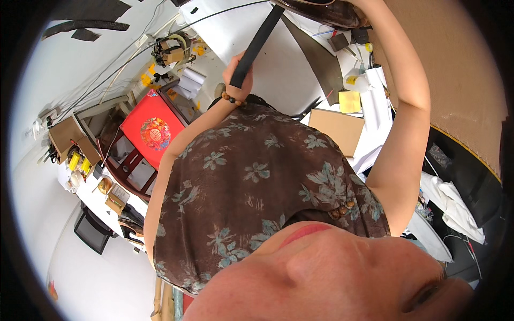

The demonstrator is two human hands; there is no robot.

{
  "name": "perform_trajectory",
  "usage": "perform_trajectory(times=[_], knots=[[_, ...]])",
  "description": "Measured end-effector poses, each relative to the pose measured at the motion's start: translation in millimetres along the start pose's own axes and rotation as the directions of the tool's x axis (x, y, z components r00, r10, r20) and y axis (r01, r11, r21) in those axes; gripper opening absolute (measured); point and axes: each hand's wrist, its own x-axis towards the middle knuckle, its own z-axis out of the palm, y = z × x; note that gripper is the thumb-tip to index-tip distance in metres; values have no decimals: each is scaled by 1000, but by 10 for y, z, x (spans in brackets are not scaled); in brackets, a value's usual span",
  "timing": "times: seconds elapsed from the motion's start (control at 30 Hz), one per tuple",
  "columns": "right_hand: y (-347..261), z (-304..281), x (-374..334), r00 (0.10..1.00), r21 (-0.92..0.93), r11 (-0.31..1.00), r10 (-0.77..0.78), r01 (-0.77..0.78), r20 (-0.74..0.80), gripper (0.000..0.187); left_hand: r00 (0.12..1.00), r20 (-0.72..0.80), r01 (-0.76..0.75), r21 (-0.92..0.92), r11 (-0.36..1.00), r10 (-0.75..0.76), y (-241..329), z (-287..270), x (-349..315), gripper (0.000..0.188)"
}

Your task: The person aligns a black strip along the edge of a brown cardboard piece, presses it down, and trims the excess with scissors. They repeat this process for another edge, then handle a separate black strap.

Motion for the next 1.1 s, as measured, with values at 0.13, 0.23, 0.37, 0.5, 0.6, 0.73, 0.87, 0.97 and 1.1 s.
perform_trajectory(times=[0.13, 0.23, 0.37, 0.5, 0.6, 0.73, 0.87, 0.97, 1.1], knots=[[-184, 42, 37, 998, 9, 999, -49, 48, 40, 50, 997, -60, -38, 79, 996, 43, -73, -77, 36, 18], [-348, 103, -56, 993, 27, 993, -116, 116, -16, 47, 997, -70, -34, 153, 988, 45, 17, -95, 70, 15], [-542, 137, -338, 971, 43, 978, -199, 206, -130, 38, 997, -26, -66, 150, 986, 71, 20, -37, 144, 14], [-857, 186, -415, 939, 112, 932, -336, 343, -77, 36, 991, -23, -127, 220, 967, 135, -48, -86, 100, 14], [-934, 127, -421, 958, 68, 955, -288, 287, -6, 36, 985, -21, -163, 243, 956, 173, -33, -91, 119, 13], [-950, 141, -456, 971, 24, 975, -220, 223, -88, 38, 992, -18, -123, 176, 977, 128, -72, -90, 125, 13], [-1130, 185, -583, 974, 79, 971, -223, 225, -32, 36, 959, -12, -273, 218, 937, 282, -56, -72, 144, 13], [-1097, 180, -553, 957, 3, 958, -285, 286, -42, 37, 963, 19, -266, 199, 943, 267, -144, -78, 110, 14], [-1130, 219, -604, 978, -42, 983, -181, 177, -107, 38, 961, 22, -274, 191, 943, 275, -164, -62, 87, 16]])
